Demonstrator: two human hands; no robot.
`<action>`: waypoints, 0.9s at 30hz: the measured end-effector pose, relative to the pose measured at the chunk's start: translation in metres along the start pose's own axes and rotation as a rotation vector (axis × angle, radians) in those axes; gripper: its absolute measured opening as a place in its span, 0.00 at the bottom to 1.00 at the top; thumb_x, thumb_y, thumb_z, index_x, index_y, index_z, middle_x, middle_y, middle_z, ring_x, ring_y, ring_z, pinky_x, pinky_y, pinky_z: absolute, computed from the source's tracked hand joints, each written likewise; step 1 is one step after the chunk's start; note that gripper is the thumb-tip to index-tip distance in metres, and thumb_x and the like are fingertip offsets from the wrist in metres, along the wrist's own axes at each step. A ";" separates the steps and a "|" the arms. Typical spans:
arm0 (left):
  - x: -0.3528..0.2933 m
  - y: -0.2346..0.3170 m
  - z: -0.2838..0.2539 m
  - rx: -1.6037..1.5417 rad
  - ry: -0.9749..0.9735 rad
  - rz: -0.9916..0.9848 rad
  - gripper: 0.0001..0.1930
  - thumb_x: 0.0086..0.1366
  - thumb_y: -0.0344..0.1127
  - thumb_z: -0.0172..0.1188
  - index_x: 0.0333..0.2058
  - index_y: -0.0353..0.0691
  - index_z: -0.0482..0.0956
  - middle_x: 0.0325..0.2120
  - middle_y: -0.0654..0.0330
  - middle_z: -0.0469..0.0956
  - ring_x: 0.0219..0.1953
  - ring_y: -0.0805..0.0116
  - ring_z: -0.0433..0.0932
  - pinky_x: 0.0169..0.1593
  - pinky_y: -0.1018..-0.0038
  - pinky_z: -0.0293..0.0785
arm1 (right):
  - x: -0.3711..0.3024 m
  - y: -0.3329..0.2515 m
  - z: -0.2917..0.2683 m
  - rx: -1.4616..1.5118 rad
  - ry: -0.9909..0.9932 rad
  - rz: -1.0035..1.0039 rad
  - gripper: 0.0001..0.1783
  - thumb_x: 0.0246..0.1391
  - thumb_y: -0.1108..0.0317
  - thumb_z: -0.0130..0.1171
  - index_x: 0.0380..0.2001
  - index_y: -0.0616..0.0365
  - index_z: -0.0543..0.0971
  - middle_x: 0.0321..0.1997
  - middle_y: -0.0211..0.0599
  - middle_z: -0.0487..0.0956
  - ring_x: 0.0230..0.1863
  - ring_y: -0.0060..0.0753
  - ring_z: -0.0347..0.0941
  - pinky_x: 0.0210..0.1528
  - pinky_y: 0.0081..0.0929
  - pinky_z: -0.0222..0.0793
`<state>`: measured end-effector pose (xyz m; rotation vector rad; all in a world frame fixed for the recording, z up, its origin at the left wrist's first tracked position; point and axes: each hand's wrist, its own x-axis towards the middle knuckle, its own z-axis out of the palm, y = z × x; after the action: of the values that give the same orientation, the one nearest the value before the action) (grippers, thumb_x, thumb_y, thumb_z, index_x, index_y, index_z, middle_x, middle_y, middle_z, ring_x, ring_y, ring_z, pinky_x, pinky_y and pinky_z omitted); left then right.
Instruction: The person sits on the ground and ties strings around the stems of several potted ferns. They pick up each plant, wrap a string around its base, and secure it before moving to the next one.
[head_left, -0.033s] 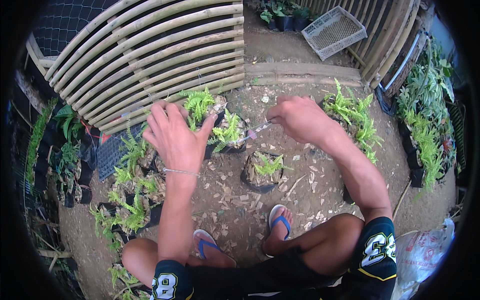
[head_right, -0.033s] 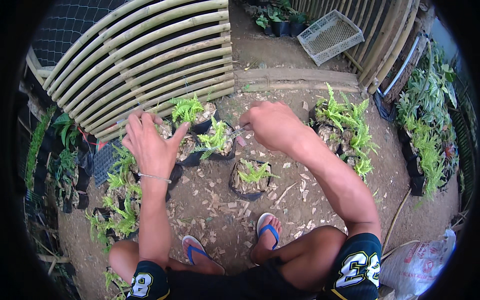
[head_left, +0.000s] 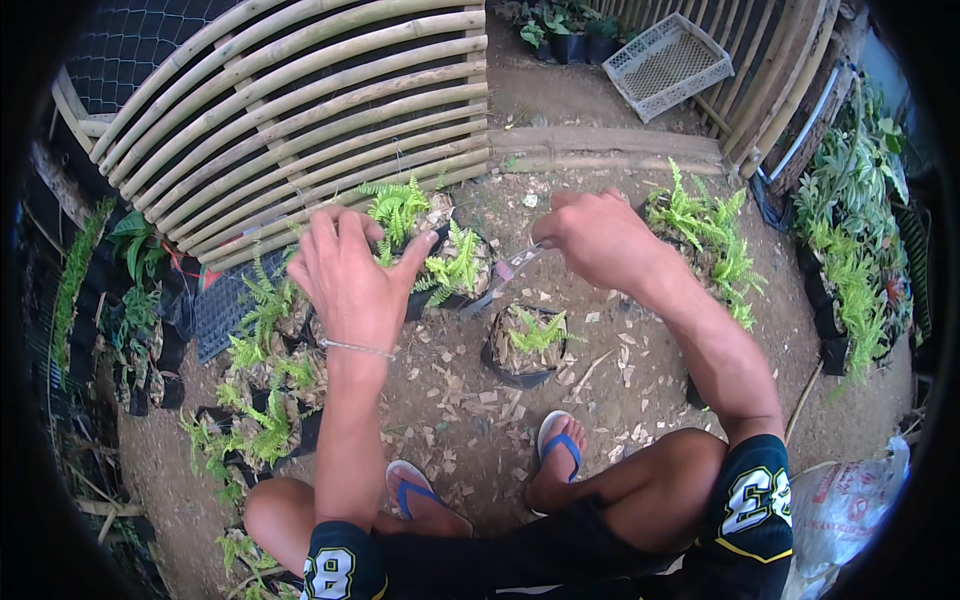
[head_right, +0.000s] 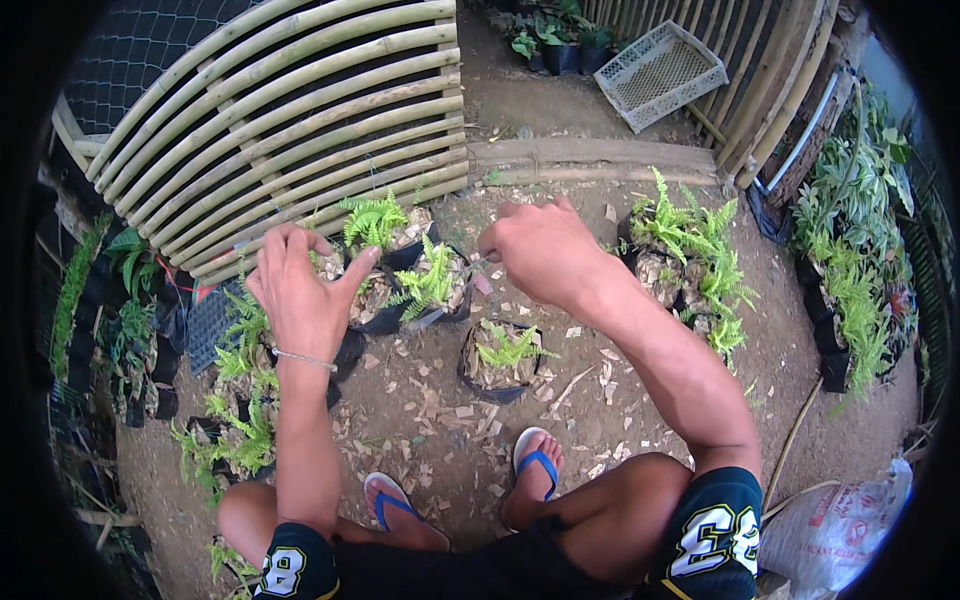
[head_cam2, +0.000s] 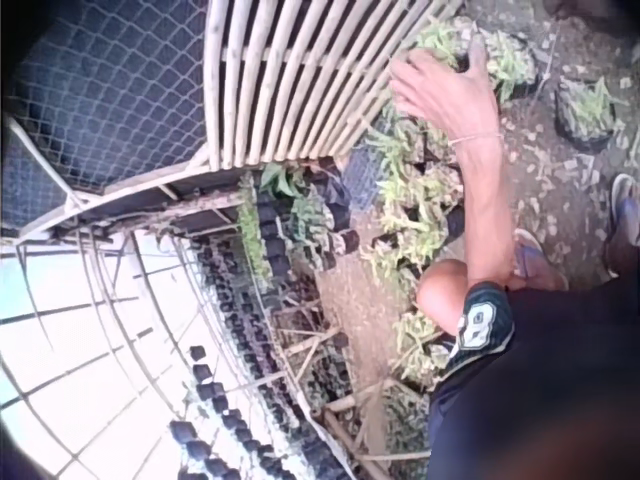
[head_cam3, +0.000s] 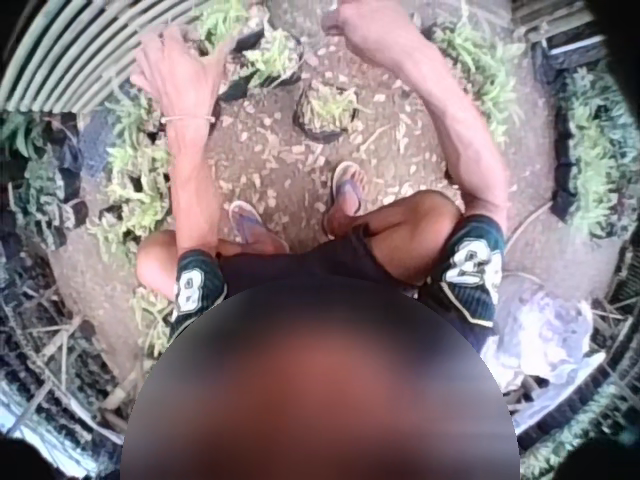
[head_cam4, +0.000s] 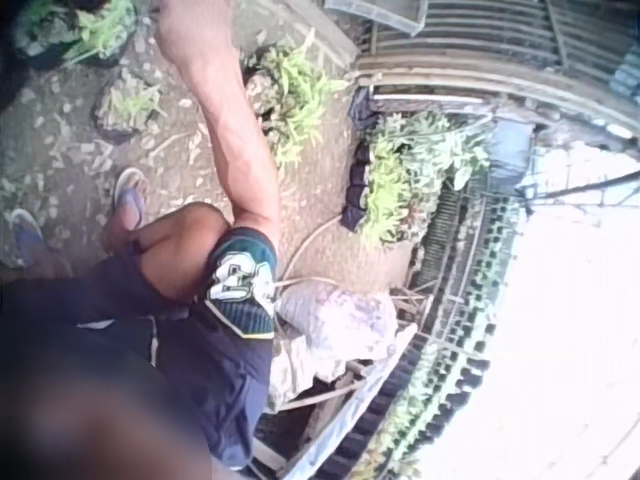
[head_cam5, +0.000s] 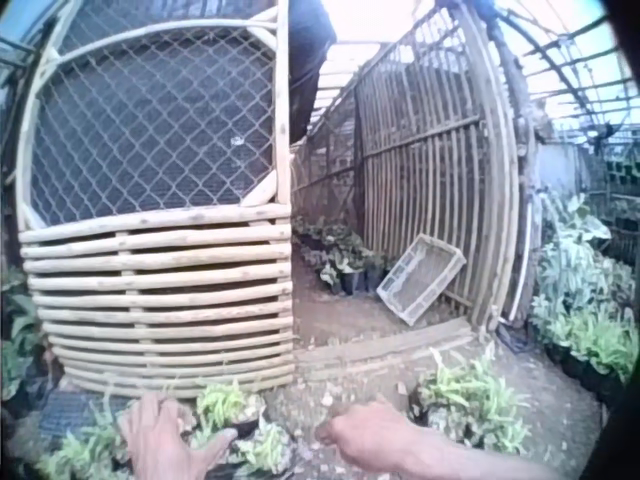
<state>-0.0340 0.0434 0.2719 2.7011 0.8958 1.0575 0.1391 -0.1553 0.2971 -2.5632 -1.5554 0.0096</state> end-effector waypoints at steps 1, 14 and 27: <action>0.000 0.000 -0.001 -0.050 0.025 0.091 0.29 0.53 0.48 0.79 0.47 0.38 0.79 0.49 0.56 0.77 0.55 0.53 0.75 0.60 0.53 0.63 | 0.000 -0.002 0.001 -0.052 -0.001 -0.065 0.15 0.58 0.75 0.57 0.45 0.52 0.88 0.45 0.41 0.84 0.54 0.48 0.80 0.70 0.64 0.59; -0.025 0.018 0.082 -1.203 -0.456 -0.242 0.12 0.70 0.30 0.65 0.48 0.30 0.82 0.35 0.59 0.87 0.36 0.79 0.81 0.41 0.77 0.77 | 0.018 -0.019 0.033 0.447 0.806 -0.102 0.18 0.55 0.72 0.68 0.50 0.55 0.82 0.51 0.43 0.78 0.49 0.37 0.79 0.52 0.39 0.77; -0.028 0.017 0.085 -1.212 -0.471 -0.161 0.11 0.69 0.29 0.66 0.47 0.29 0.83 0.36 0.58 0.85 0.36 0.75 0.83 0.36 0.77 0.82 | 0.018 -0.006 0.059 1.248 0.148 0.078 0.09 0.64 0.69 0.66 0.43 0.64 0.85 0.34 0.30 0.85 0.34 0.16 0.79 0.36 0.19 0.75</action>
<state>0.0127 0.0230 0.1965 1.6672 0.2122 0.5566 0.1378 -0.1296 0.2409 -1.5510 -0.8855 0.5774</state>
